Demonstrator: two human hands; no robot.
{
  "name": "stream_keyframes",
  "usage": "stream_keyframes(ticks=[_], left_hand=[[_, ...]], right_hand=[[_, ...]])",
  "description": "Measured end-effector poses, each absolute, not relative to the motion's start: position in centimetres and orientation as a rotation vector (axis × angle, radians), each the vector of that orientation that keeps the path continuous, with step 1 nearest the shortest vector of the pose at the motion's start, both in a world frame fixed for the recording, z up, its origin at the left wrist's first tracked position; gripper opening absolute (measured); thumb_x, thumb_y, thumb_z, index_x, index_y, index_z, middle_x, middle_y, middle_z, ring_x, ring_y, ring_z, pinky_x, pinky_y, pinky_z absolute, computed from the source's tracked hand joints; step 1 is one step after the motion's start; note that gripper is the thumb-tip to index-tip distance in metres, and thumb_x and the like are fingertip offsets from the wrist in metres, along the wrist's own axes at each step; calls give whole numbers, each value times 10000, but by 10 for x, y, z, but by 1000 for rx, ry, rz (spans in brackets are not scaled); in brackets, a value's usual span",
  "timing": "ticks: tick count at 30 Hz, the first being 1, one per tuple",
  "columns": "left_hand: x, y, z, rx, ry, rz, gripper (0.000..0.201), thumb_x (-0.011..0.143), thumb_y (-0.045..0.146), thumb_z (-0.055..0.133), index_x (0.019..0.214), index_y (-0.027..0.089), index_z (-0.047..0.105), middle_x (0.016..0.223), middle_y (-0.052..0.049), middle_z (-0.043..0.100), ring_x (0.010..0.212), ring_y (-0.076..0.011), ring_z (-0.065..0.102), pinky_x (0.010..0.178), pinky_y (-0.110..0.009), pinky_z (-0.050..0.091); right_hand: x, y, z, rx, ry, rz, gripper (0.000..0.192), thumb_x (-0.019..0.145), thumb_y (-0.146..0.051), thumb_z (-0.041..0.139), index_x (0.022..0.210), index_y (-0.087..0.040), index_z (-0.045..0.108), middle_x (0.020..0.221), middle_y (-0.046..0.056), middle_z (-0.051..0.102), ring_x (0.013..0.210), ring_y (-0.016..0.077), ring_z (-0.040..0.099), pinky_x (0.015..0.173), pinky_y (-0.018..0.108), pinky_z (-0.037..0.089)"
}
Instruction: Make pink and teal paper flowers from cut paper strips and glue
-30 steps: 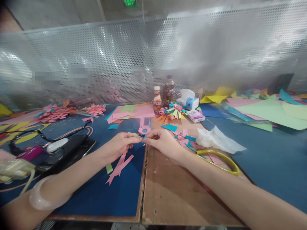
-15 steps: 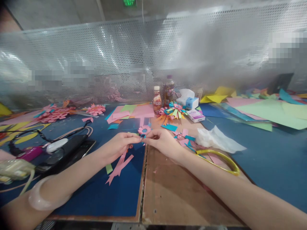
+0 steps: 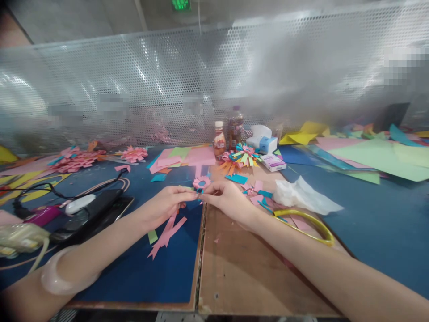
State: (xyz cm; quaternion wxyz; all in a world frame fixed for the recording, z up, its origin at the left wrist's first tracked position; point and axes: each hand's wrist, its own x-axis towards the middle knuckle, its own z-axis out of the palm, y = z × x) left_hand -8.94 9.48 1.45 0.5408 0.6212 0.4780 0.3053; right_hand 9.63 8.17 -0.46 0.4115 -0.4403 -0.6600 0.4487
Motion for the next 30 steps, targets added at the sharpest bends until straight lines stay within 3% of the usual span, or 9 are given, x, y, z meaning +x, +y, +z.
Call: stream_keyframes(ticks=[30], left_hand=[[-88, 93, 18, 1493, 1157, 708, 214, 668, 341, 652, 774, 162, 698, 814, -39, 642, 755, -153, 500, 685, -285, 327]], right_hand=[[96, 84, -7, -1102, -1631, 1169, 223, 696, -391, 663, 734, -172, 648, 755, 7, 622, 673, 132, 524, 615, 250, 379]])
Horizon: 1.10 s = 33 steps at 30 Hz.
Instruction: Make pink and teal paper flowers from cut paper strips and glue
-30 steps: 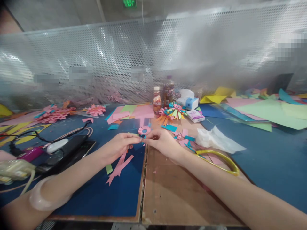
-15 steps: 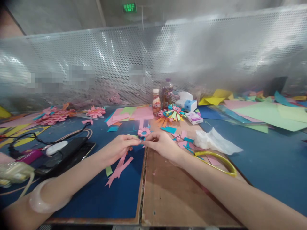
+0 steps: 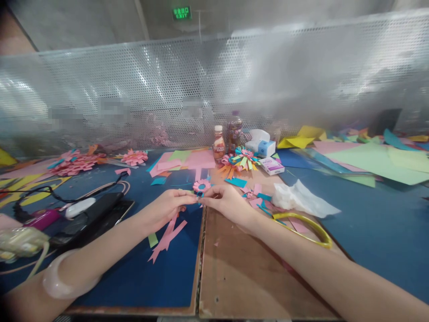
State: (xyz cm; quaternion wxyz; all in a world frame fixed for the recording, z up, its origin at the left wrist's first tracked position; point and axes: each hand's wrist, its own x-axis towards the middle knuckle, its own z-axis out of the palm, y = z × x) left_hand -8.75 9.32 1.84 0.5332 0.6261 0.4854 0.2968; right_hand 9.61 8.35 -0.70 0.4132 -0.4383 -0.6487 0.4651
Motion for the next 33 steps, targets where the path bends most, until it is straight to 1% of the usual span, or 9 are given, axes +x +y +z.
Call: stream_keyframes(ticks=[4, 10, 15, 19, 25, 30, 33], left_hand=[[-88, 93, 19, 1465, 1165, 703, 194, 660, 344, 659, 746, 174, 693, 784, -22, 624, 726, -139, 475, 665, -282, 318], [-87, 93, 19, 1466, 1165, 707, 180, 657, 332, 654, 739, 178, 698, 784, -23, 626, 723, -139, 477, 664, -282, 320], [-88, 93, 17, 1469, 1151, 707, 212, 660, 343, 650, 780, 177, 704, 840, -44, 642, 767, -160, 502, 668, -288, 326], [-89, 94, 17, 1459, 1147, 703, 237, 654, 353, 658, 805, 177, 704, 865, -46, 647, 784, -164, 506, 664, -287, 322], [-88, 94, 17, 1436, 1132, 720, 223, 648, 342, 658, 769, 158, 696, 825, -49, 636, 743, -149, 497, 654, -279, 328], [-88, 94, 17, 1455, 1138, 708, 220, 653, 347, 656, 775, 167, 694, 836, -44, 639, 756, -154, 504, 663, -281, 330], [-88, 93, 19, 1452, 1146, 705, 216, 662, 345, 650, 784, 172, 694, 851, -42, 648, 771, -158, 516, 677, -285, 338]], right_hand=[[96, 85, -9, -1110, -1652, 1157, 235, 697, -405, 658, 751, -177, 646, 765, 7, 630, 679, 138, 535, 623, 254, 390], [96, 85, -8, -1114, -1661, 1186, 257, 718, -424, 640, 779, -175, 652, 768, 5, 632, 679, 134, 531, 618, 246, 381], [97, 83, -6, -1102, -1652, 1187, 310, 787, -460, 553, 805, -170, 662, 813, 19, 641, 738, 145, 543, 652, 245, 385], [96, 83, -4, -1070, -1686, 1163, 321, 813, -459, 517, 773, -168, 647, 782, 8, 622, 723, 137, 526, 646, 237, 377], [96, 83, -6, -1060, -1669, 1184, 299, 800, -438, 543, 797, -159, 649, 757, 3, 599, 692, 125, 506, 632, 235, 370], [96, 84, -6, -1081, -1629, 1193, 283, 775, -427, 573, 809, -158, 655, 773, 14, 614, 697, 131, 522, 647, 247, 388], [95, 85, -6, -1091, -1629, 1160, 284, 762, -431, 579, 785, -159, 656, 771, 18, 624, 696, 138, 531, 646, 253, 400]])
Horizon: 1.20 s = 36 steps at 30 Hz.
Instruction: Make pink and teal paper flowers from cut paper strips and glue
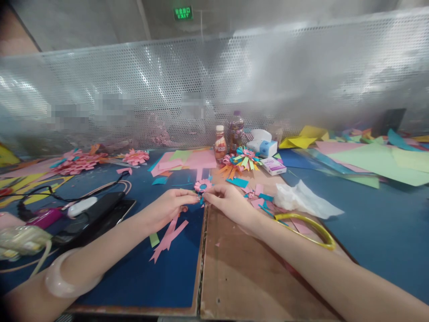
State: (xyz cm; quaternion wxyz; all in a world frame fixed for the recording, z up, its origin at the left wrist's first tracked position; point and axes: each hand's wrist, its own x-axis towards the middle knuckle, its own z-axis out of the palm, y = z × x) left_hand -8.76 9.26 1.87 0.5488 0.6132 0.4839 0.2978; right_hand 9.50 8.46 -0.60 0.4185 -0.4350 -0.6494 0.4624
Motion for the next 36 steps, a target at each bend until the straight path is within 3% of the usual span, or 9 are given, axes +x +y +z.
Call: stream_keyframes(ticks=[12, 36], left_hand=[[-89, 93, 17, 1499, 1170, 675, 302, 673, 395, 653, 843, 149, 690, 846, -52, 636, 716, -141, 494, 648, -275, 349], [-85, 91, 21, 1602, 1216, 651, 194, 674, 324, 614, 736, 157, 692, 730, -30, 622, 636, -128, 463, 604, -269, 330]], right_hand=[[95, 85, -10, -1106, -1642, 1104, 288, 772, -435, 566, 744, -160, 645, 719, 1, 605, 657, 125, 511, 617, 245, 374], [93, 82, -11, -1064, -1728, 1034, 286, 812, -433, 512, 755, -176, 625, 737, 8, 596, 685, 143, 531, 628, 262, 410]])
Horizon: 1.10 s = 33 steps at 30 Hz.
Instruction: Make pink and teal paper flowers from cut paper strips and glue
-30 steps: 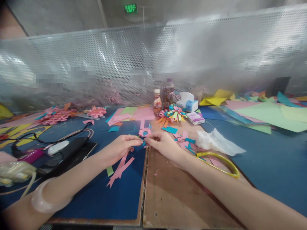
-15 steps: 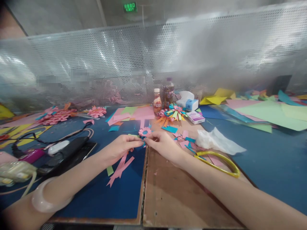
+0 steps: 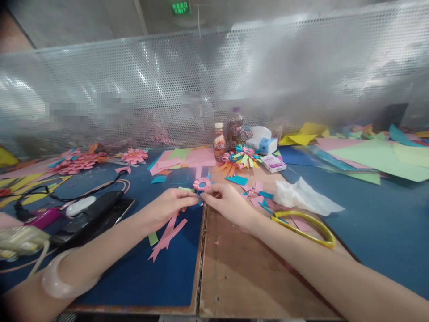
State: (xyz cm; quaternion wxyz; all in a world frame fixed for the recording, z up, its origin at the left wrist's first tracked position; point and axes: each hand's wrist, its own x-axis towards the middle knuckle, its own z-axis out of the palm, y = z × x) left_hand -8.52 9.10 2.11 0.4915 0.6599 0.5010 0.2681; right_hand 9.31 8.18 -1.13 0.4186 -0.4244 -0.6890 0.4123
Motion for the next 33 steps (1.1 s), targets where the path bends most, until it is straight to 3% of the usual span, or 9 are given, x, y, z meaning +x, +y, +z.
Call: stream_keyframes(ticks=[5, 9, 12, 20, 33], left_hand=[[-87, 93, 22, 1380, 1096, 695, 154, 656, 333, 655, 710, 190, 677, 793, -34, 632, 751, -160, 521, 636, -267, 353], [-86, 93, 23, 1149, 1047, 725, 147, 593, 301, 720, 646, 192, 638, 744, -33, 618, 790, -179, 533, 620, -263, 364], [-84, 92, 21, 1011, 992, 714, 154, 568, 236, 738, 659, 184, 624, 692, -16, 591, 744, -162, 520, 616, -266, 357], [-83, 88, 18, 943, 859, 671, 109, 612, 157, 686, 710, 159, 638, 749, -12, 574, 730, -117, 490, 647, -251, 351], [-80, 87, 14, 934, 893, 637, 149, 622, 178, 678, 764, 160, 635, 795, -8, 606, 780, -118, 513, 676, -241, 337]], right_hand=[[96, 79, -9, -1063, -1811, 754, 191, 842, -320, 476, 964, -199, 560, 831, 28, 612, 739, 153, 574, 681, 287, 466], [101, 79, -6, -850, -2056, 266, 187, 783, -167, 518, 965, -210, 498, 981, 66, 552, 923, 188, 547, 813, 356, 463], [102, 78, -5, -727, -2168, 100, 222, 783, -107, 501, 980, -206, 473, 1080, 89, 501, 1064, 200, 491, 888, 368, 441], [104, 74, -3, -667, -2272, -12, 270, 819, -91, 459, 1060, -210, 440, 1215, 118, 433, 1163, 214, 443, 933, 384, 437], [103, 76, -7, -612, -2280, -75, 218, 781, -64, 507, 943, -201, 457, 1195, 118, 442, 1128, 226, 476, 901, 397, 479]])
